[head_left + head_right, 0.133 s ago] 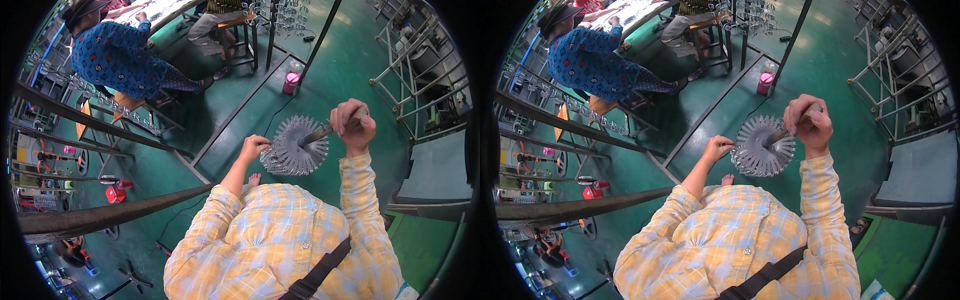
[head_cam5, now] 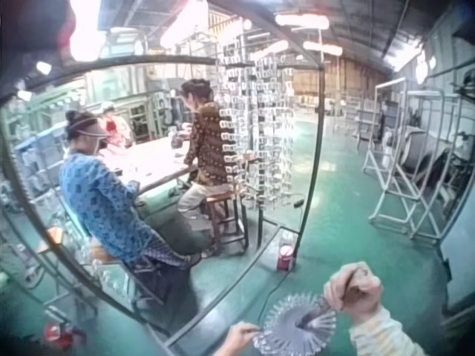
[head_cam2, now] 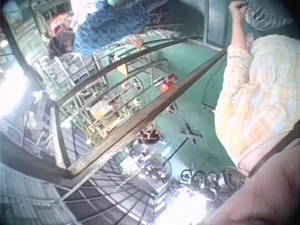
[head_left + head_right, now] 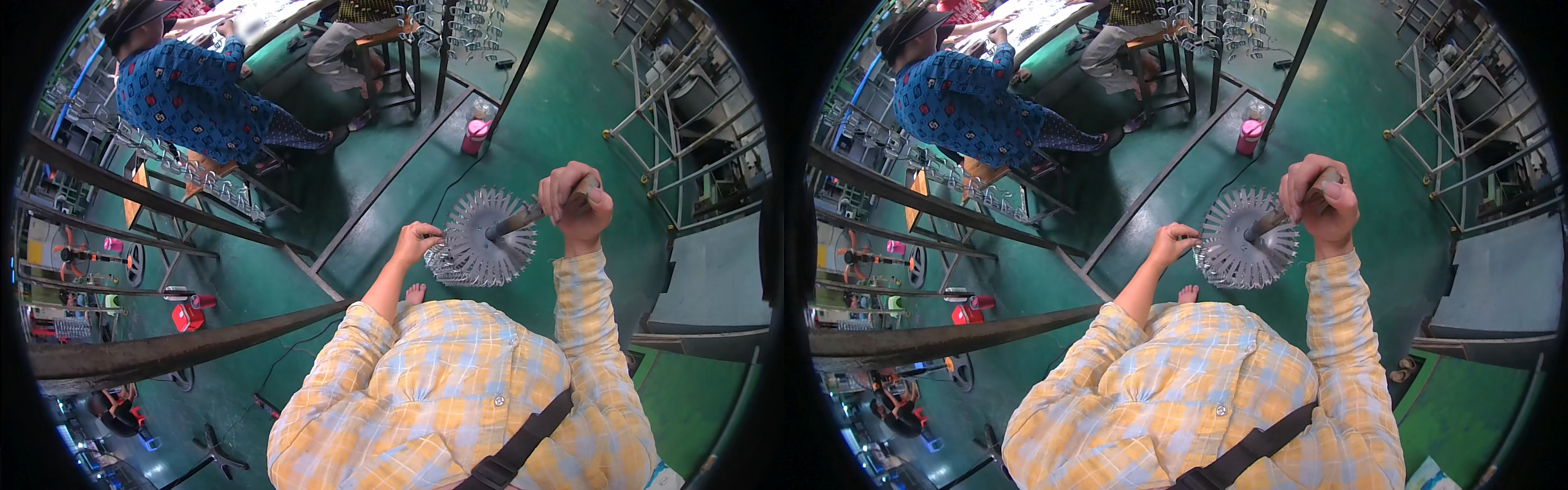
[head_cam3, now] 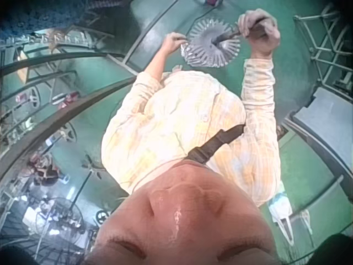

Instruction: The person hangs metal chains onto a circular drying rack and attaches smaller metal pieces to the chains.

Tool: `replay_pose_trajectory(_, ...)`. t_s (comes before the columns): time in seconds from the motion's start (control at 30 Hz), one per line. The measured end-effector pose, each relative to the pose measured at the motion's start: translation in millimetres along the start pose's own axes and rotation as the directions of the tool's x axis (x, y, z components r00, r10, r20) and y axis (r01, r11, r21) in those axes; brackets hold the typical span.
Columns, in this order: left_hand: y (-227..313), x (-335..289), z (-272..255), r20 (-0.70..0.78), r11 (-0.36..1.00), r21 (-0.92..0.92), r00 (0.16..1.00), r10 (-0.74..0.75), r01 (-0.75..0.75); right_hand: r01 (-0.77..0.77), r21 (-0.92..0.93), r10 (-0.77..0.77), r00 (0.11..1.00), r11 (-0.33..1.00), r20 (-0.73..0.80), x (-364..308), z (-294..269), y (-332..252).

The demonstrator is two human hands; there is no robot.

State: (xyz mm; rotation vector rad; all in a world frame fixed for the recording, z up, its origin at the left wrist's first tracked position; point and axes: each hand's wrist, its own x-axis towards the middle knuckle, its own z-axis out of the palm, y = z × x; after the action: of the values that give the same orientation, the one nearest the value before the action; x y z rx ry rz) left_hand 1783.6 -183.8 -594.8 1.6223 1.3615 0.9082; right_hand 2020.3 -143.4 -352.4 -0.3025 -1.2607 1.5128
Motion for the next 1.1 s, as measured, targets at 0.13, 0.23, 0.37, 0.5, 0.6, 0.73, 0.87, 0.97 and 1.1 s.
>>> replay_pose_trajectory(0.13, -1.6, -0.3, 2.8, 0.003, 0.999, -0.020, 0.999, -0.032, 0.032, -0.006, 0.009, 0.006, 1.000, 1.000, 0.005, 0.3, 0.4, -0.9)
replay_pose_trajectory(0.23, -1.0, -0.6, 1.9, 0.035, 0.999, -0.010, 0.998, -0.053, 0.053, -0.004, 0.011, 0.004, 1.000, 1.000, 0.001, -0.3, -0.3, -1.0)
replay_pose_trajectory(0.37, -4.8, -0.6, 0.9, 0.083, 0.999, -0.009, 0.995, -0.051, 0.052, -0.002, 0.016, 0.002, 1.000, 1.000, 0.001, -0.1, -0.6, -0.4)
replay_pose_trajectory(0.5, 6.4, 0.8, -6.6, 0.067, 0.998, -0.052, 0.997, -0.036, 0.039, 0.008, 0.005, -0.008, 1.000, 1.000, -0.021, -1.5, -1.2, 2.1)
replay_pose_trajectory(0.6, 25.4, 6.3, -31.1, -0.031, 0.999, 0.015, 0.999, -0.030, 0.030, -0.001, 0.000, 0.001, 0.998, 1.000, -0.063, -4.3, 2.2, 0.8)
replay_pose_trajectory(0.73, 90.0, 14.6, -104.4, -0.306, 0.978, 0.186, 0.940, 0.152, -0.097, 0.019, 0.003, -0.019, 0.999, 1.000, -0.047, -5.4, 3.2, 1.9)
replay_pose_trajectory(0.87, 186.1, 13.0, -185.4, -0.518, 0.851, 0.423, 0.688, 0.508, -0.311, 0.016, 0.004, -0.016, 0.997, 1.000, -0.077, -7.4, 0.8, 4.1)
replay_pose_trajectory(0.97, 239.4, 0.4, -235.6, -0.692, 0.789, 0.563, 0.382, 0.613, -0.247, 0.031, 0.009, -0.030, 0.997, 0.999, -0.076, -6.3, 2.0, 5.4)
replay_pose_trajectory(1.1, 291.6, -12.3, -289.5, -0.786, 0.774, 0.617, -0.076, 0.613, -0.142, 0.051, -0.005, -0.051, 0.997, 0.999, -0.066, -4.4, 3.9, 8.8)
